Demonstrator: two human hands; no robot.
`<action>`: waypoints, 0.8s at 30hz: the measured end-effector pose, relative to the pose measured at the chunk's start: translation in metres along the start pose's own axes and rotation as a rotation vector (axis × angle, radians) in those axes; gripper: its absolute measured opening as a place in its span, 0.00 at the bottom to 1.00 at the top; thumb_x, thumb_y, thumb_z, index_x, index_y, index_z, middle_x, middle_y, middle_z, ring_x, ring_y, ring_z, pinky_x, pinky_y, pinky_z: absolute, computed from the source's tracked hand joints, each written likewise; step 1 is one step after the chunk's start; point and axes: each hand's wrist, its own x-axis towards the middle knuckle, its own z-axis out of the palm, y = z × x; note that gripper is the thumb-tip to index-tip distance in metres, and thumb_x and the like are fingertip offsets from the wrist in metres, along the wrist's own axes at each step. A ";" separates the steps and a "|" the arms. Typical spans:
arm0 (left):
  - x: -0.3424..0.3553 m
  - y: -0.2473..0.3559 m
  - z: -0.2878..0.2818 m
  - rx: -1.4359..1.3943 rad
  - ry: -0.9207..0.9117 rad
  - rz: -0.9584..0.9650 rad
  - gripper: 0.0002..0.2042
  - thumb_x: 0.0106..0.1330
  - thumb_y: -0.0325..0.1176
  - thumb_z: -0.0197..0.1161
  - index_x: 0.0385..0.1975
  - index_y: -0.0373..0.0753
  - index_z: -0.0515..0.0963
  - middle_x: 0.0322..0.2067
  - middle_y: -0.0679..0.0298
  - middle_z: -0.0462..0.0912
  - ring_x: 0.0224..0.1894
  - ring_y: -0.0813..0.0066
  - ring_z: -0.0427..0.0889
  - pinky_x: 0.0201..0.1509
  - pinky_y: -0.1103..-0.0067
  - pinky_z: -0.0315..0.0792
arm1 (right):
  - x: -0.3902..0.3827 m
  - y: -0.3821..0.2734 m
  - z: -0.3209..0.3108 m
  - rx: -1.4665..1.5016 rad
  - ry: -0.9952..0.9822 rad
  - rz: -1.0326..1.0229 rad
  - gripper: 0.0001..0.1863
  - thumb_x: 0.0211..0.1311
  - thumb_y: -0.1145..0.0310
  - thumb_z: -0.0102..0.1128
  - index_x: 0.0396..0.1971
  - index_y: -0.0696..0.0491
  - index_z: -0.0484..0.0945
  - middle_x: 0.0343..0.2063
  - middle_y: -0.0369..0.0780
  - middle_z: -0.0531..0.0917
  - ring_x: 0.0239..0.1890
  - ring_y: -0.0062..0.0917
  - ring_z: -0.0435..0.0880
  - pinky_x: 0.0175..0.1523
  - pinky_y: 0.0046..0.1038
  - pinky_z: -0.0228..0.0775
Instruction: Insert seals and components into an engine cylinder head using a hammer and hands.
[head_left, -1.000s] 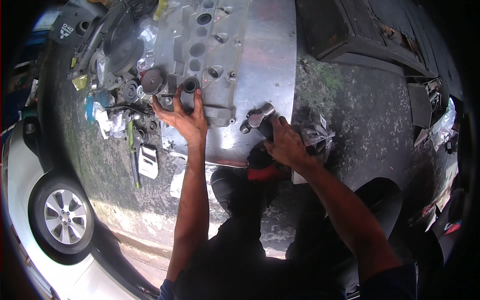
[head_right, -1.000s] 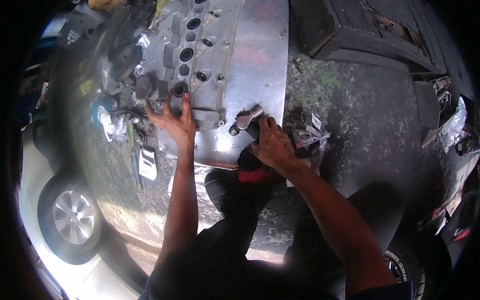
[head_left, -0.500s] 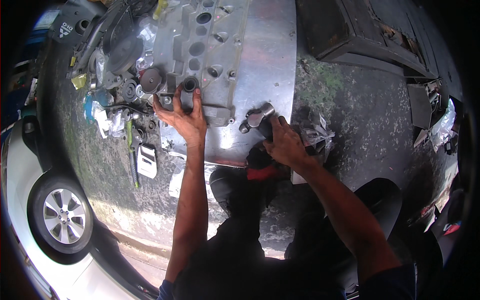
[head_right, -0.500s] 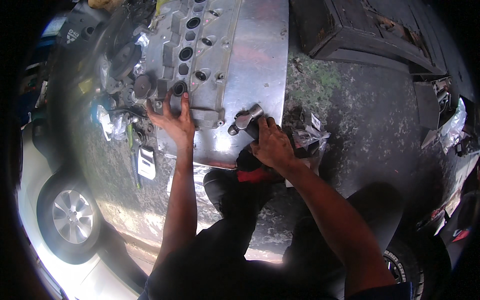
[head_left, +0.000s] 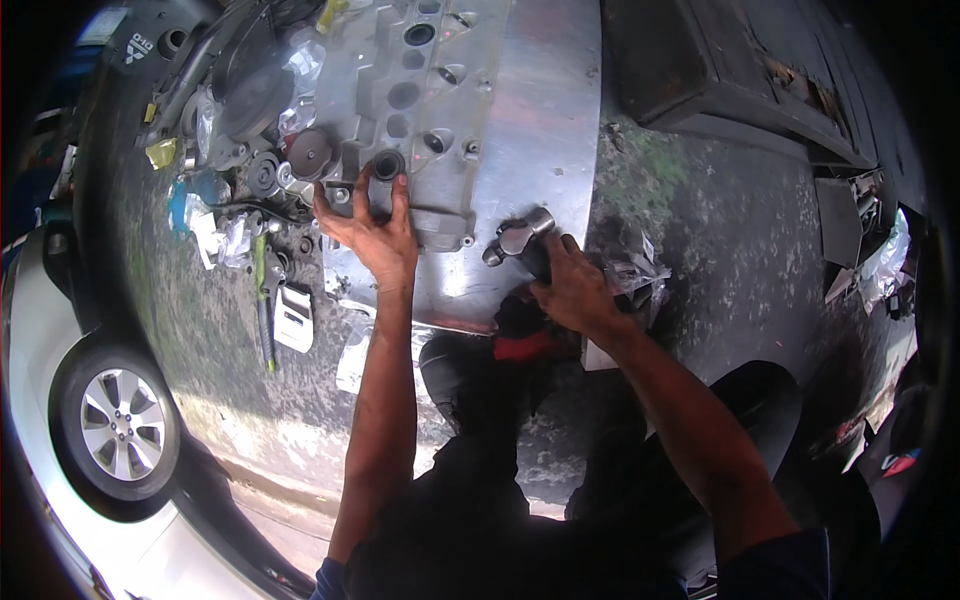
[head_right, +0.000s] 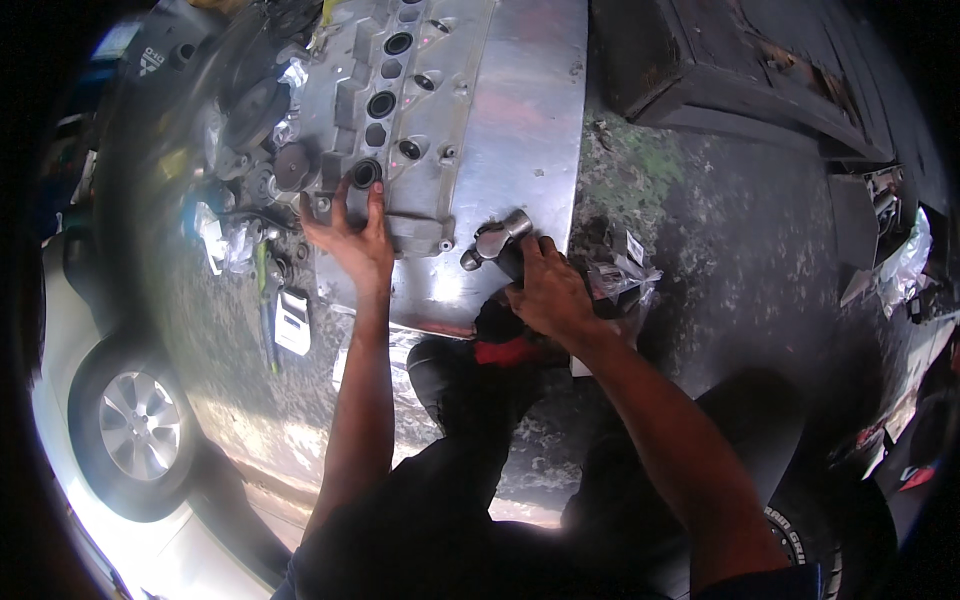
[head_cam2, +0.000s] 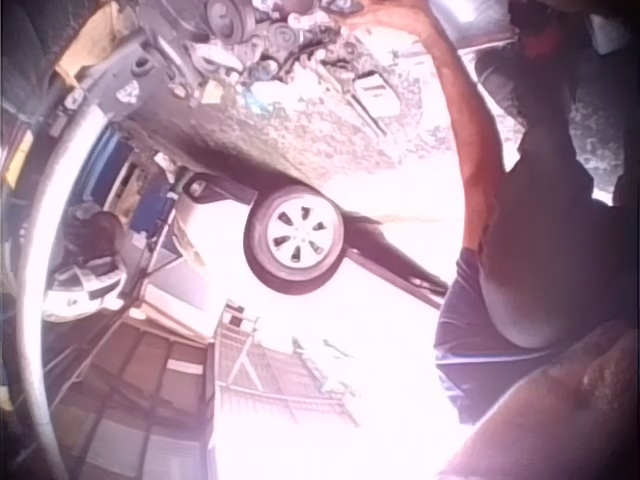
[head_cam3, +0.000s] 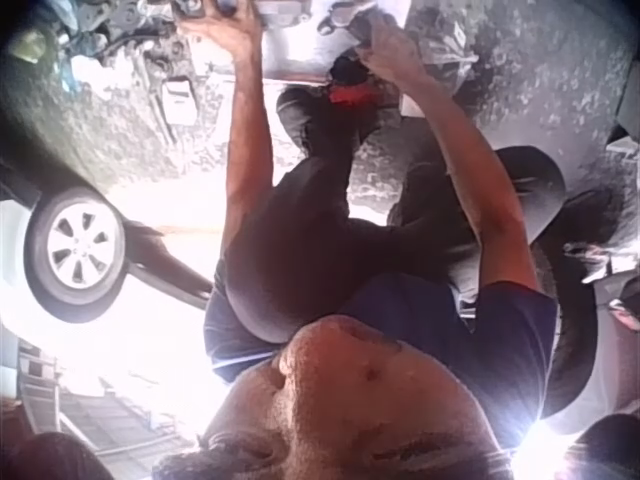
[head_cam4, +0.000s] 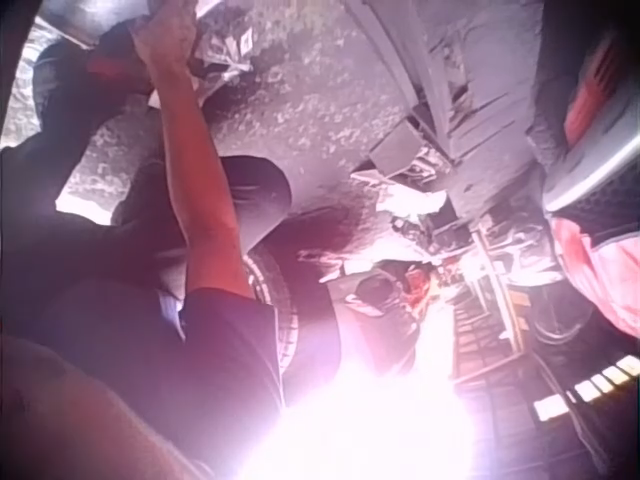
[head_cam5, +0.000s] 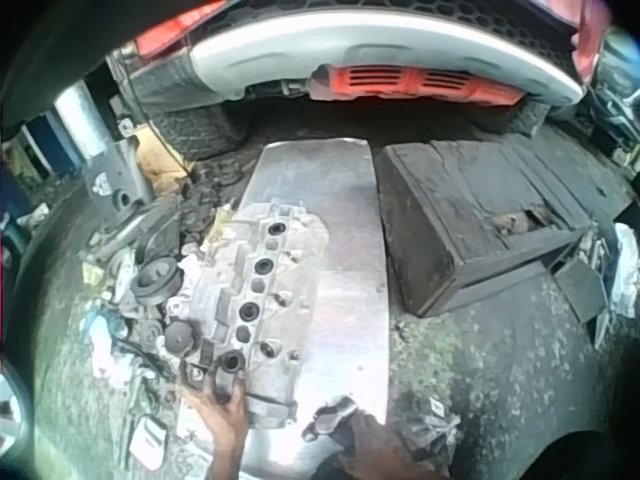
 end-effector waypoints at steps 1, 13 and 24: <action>0.000 0.000 0.000 0.010 0.004 0.004 0.27 0.66 0.53 0.75 0.57 0.40 0.86 0.72 0.39 0.55 0.75 0.38 0.52 0.76 0.49 0.53 | -0.001 0.000 0.000 -0.012 0.013 -0.010 0.48 0.62 0.59 0.72 0.75 0.65 0.56 0.70 0.65 0.68 0.73 0.55 0.69 0.76 0.44 0.64; 0.001 0.001 0.000 -0.002 0.002 0.014 0.22 0.66 0.49 0.76 0.56 0.45 0.85 0.71 0.35 0.55 0.75 0.32 0.52 0.74 0.42 0.55 | 0.000 0.001 0.002 -0.051 0.024 -0.006 0.50 0.62 0.59 0.71 0.76 0.65 0.53 0.70 0.60 0.69 0.75 0.53 0.66 0.78 0.42 0.62; 0.004 0.017 -0.003 -0.004 0.025 -0.073 0.27 0.64 0.51 0.77 0.58 0.42 0.85 0.70 0.37 0.57 0.74 0.34 0.55 0.75 0.45 0.54 | 0.000 0.004 -0.008 0.029 0.092 -0.042 0.35 0.59 0.64 0.68 0.65 0.57 0.68 0.61 0.60 0.77 0.59 0.57 0.80 0.64 0.51 0.73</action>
